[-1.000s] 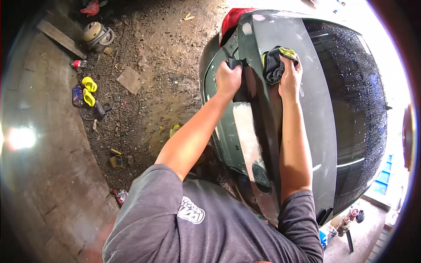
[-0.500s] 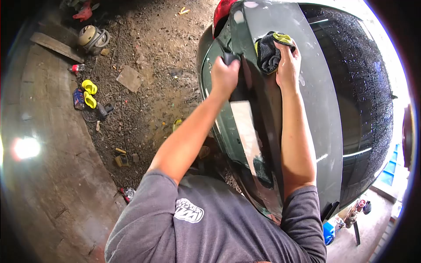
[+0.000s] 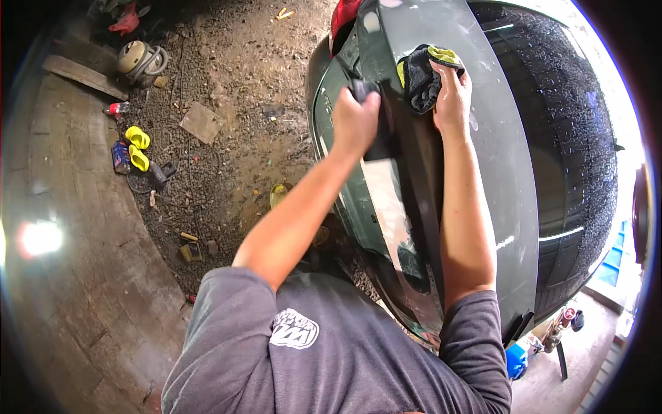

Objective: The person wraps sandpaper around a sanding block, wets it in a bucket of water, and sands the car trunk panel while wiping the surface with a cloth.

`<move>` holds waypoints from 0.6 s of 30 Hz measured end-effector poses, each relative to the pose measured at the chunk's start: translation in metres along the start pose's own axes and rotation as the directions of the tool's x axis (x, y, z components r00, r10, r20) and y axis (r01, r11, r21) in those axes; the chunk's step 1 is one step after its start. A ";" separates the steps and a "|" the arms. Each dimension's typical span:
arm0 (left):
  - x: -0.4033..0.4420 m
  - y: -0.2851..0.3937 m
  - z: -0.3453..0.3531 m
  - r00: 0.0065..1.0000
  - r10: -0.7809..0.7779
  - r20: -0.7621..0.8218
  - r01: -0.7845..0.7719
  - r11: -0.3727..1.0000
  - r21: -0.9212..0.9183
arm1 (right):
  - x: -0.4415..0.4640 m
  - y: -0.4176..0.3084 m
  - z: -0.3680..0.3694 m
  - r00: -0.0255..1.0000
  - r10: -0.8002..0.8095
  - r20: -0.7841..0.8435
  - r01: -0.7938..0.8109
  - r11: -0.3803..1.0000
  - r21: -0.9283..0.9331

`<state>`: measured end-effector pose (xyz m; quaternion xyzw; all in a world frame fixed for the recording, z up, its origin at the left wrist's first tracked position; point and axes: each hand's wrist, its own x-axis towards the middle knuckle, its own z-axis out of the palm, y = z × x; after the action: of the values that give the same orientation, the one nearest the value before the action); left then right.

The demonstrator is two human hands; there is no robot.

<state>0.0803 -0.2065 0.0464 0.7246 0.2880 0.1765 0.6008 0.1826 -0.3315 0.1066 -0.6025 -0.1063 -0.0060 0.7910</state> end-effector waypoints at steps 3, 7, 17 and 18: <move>0.006 -0.009 0.005 0.995 -0.079 0.057 0.088 0.979 -0.184 | 0.001 0.005 -0.007 0.997 -0.058 0.053 0.062 0.995 -0.074; 0.034 -0.008 0.005 0.994 -0.099 0.054 0.106 0.983 -0.152 | 0.003 0.004 -0.006 0.989 -0.115 0.095 0.125 0.986 -0.112; 0.017 -0.017 0.002 0.998 -0.055 0.038 0.056 0.998 -0.042 | -0.001 -0.004 0.002 0.999 -0.019 0.043 0.019 1.000 -0.016; -0.001 -0.019 -0.001 0.994 -0.068 0.089 0.077 0.991 -0.108 | -0.001 -0.004 0.002 0.999 -0.014 0.047 0.015 1.000 -0.017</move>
<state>0.0753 -0.2042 0.0287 0.6860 0.2782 0.1391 0.6578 0.1809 -0.3309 0.1104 -0.6086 -0.1290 0.0015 0.7829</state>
